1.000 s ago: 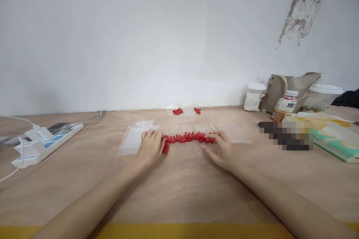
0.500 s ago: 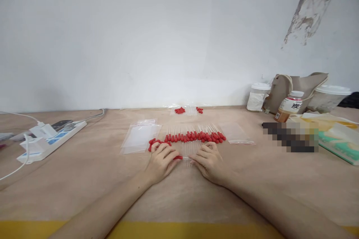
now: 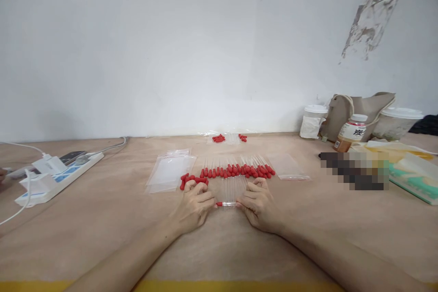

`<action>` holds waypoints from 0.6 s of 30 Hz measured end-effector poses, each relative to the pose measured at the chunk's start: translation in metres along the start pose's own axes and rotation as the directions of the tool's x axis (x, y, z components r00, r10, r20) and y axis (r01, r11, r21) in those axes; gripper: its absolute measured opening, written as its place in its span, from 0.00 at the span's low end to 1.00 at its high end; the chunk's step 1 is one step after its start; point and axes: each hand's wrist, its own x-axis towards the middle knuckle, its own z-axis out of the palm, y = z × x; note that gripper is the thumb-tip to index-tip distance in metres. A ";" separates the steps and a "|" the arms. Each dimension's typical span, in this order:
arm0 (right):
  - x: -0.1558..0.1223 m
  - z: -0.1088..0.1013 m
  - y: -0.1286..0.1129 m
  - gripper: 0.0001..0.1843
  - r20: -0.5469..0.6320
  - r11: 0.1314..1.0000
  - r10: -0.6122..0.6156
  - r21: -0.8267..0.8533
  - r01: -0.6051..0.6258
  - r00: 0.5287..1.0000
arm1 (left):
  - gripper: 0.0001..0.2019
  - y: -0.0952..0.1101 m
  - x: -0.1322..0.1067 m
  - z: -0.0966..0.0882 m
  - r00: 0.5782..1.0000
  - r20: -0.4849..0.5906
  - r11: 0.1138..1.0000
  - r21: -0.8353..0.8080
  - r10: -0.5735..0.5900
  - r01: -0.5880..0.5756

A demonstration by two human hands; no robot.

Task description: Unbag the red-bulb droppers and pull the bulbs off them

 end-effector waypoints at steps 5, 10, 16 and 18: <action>-0.007 -0.008 0.015 0.14 -0.048 0.988 0.153 0.017 -0.153 0.987 | 0.08 -0.012 -0.012 -0.005 0.995 -0.060 0.997 -0.025 -0.079 0.078; -0.005 -0.007 0.015 0.09 -0.078 0.962 0.268 0.076 -0.262 0.960 | 0.11 -0.030 -0.010 -0.014 0.928 -0.100 0.917 -0.225 -0.359 0.330; 0.018 -0.012 0.005 0.09 -0.078 0.964 0.260 0.074 -0.254 0.963 | 0.15 -0.075 -0.016 -0.026 0.695 -0.092 0.698 -0.184 -0.713 0.692; 0.029 -0.009 0.003 0.09 -0.087 0.972 0.234 0.042 -0.231 0.968 | 0.16 -0.085 -0.021 -0.024 0.666 -0.032 0.656 -0.210 -0.745 0.725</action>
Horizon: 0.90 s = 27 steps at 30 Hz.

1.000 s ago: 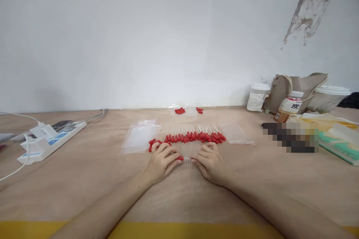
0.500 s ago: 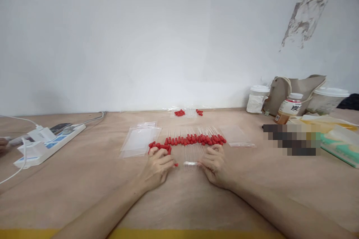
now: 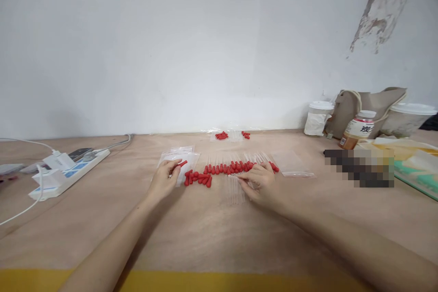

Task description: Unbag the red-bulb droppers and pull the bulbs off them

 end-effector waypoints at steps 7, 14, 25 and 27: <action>0.017 0.045 -0.006 0.09 0.053 0.961 -0.160 -0.218 0.168 0.986 | 0.09 0.002 -0.004 0.016 0.975 0.012 0.961 0.164 0.222 -0.221; 0.010 0.055 -0.015 0.10 0.207 0.969 -0.089 -0.209 0.133 0.974 | 0.15 -0.003 -0.007 0.020 0.964 0.057 0.949 0.169 0.259 -0.265; 0.010 0.041 -0.022 0.21 0.275 0.987 0.035 -0.160 0.010 0.961 | 0.16 -0.005 -0.008 0.019 0.988 0.085 0.988 0.072 0.127 -0.134; 0.011 0.038 -0.020 0.20 0.253 0.986 0.060 -0.164 -0.018 0.966 | 0.16 -0.003 -0.004 0.014 0.989 0.053 0.987 0.076 0.136 -0.140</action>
